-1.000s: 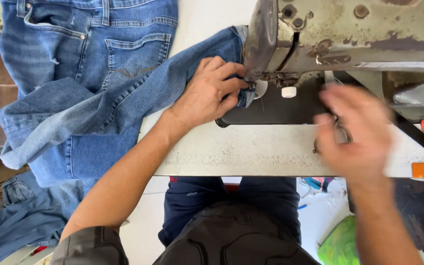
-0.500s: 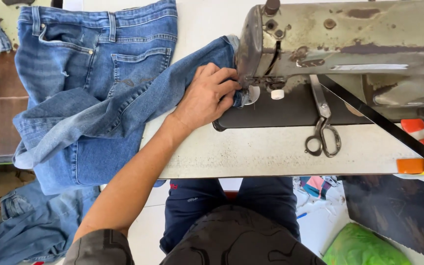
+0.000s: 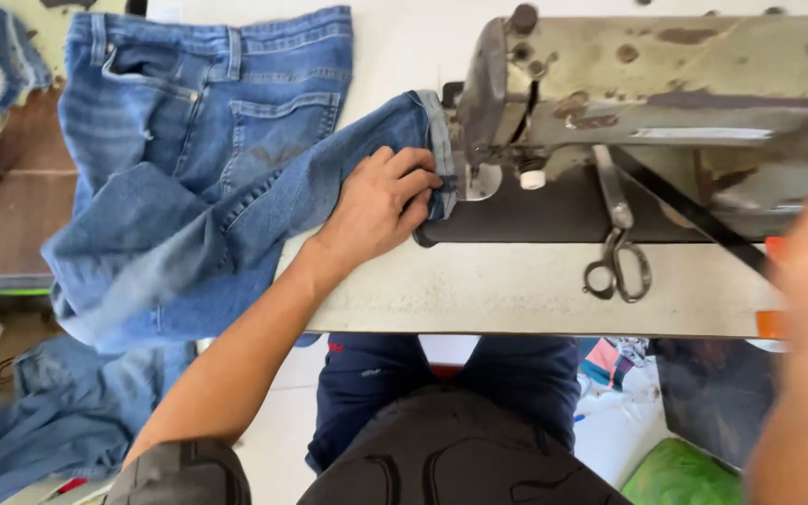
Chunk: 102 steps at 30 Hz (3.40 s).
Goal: Sewing and trimming denim jeans using an industrial sewing machine and scissors
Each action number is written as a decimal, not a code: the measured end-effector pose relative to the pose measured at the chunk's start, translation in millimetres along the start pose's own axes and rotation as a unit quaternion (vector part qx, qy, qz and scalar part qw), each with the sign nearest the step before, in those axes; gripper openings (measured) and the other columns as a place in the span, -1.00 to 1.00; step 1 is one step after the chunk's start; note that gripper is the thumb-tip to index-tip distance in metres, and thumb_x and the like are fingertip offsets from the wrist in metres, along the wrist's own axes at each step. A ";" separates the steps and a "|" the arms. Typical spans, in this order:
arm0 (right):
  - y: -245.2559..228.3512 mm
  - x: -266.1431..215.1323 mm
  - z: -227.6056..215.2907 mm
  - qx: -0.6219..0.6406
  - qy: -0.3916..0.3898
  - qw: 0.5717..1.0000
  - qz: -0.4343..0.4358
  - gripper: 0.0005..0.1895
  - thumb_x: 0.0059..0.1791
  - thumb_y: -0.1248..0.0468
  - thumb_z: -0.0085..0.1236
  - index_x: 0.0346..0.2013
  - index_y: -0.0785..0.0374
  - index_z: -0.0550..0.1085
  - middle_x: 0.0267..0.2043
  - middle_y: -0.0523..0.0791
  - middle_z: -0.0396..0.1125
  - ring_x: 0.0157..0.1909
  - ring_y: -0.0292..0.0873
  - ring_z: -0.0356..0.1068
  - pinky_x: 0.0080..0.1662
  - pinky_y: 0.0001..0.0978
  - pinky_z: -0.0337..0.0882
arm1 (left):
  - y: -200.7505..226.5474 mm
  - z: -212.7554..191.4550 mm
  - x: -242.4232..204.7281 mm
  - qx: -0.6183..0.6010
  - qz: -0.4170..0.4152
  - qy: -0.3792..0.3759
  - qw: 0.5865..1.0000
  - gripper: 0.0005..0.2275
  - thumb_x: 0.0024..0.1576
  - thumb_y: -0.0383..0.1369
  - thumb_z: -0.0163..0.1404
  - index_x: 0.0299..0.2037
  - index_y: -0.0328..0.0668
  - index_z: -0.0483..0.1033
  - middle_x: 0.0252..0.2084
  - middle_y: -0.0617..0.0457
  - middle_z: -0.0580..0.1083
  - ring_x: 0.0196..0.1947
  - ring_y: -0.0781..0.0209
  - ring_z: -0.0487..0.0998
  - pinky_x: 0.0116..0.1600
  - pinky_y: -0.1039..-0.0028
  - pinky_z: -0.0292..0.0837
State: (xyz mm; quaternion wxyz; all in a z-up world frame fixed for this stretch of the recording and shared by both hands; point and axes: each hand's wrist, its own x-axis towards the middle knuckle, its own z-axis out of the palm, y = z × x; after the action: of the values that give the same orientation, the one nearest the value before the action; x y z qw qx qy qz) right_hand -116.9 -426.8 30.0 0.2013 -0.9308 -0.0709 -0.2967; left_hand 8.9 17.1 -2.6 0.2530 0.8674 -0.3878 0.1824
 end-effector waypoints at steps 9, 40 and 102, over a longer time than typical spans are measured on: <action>-91.0 -27.4 57.7 -0.168 -0.152 0.973 0.031 -0.51 0.02 0.20 0.18 0.26 0.18 0.56 -0.13 -0.14 0.39 -0.12 0.03 0.44 -0.23 0.04 0.49 | 44.9 -31.1 -55.4 0.031 -0.101 0.019 0.994 -0.87 0.20 -0.46 -0.01 -0.11 -0.18 0.56 0.03 0.06 0.45 -0.29 0.01 0.34 -0.21 0.20 0.34; -245.9 -63.8 74.4 0.482 -0.258 0.749 0.374 -0.31 -0.03 0.34 0.14 0.42 0.30 0.28 -0.71 -0.11 0.24 -0.66 -0.25 0.15 -0.38 -0.41 0.32 | 51.6 -36.2 -69.3 -0.025 -0.075 0.064 0.995 -0.87 0.18 -0.53 -0.02 -0.12 -0.26 0.56 0.01 -0.03 0.46 -0.27 -0.04 0.36 -0.11 0.19 0.35; -243.2 -1.0 142.8 0.474 -0.156 0.855 0.139 -0.51 0.00 0.35 0.30 0.22 0.32 0.44 -0.10 0.07 0.45 -0.07 -0.05 0.49 -0.11 -0.19 0.52 | 152.7 -74.7 -200.8 -0.520 -0.347 0.176 0.760 -0.56 0.27 0.02 -0.21 -0.22 -0.18 0.58 -0.23 -0.09 0.62 -0.17 0.05 0.65 0.01 0.28 0.53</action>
State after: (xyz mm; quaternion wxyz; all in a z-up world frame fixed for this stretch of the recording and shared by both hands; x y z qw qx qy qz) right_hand -104.0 -146.3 4.3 0.6437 -0.7568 -0.1033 -0.0466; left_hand -243.9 89.8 0.1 0.7752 0.6302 -0.0441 0.0017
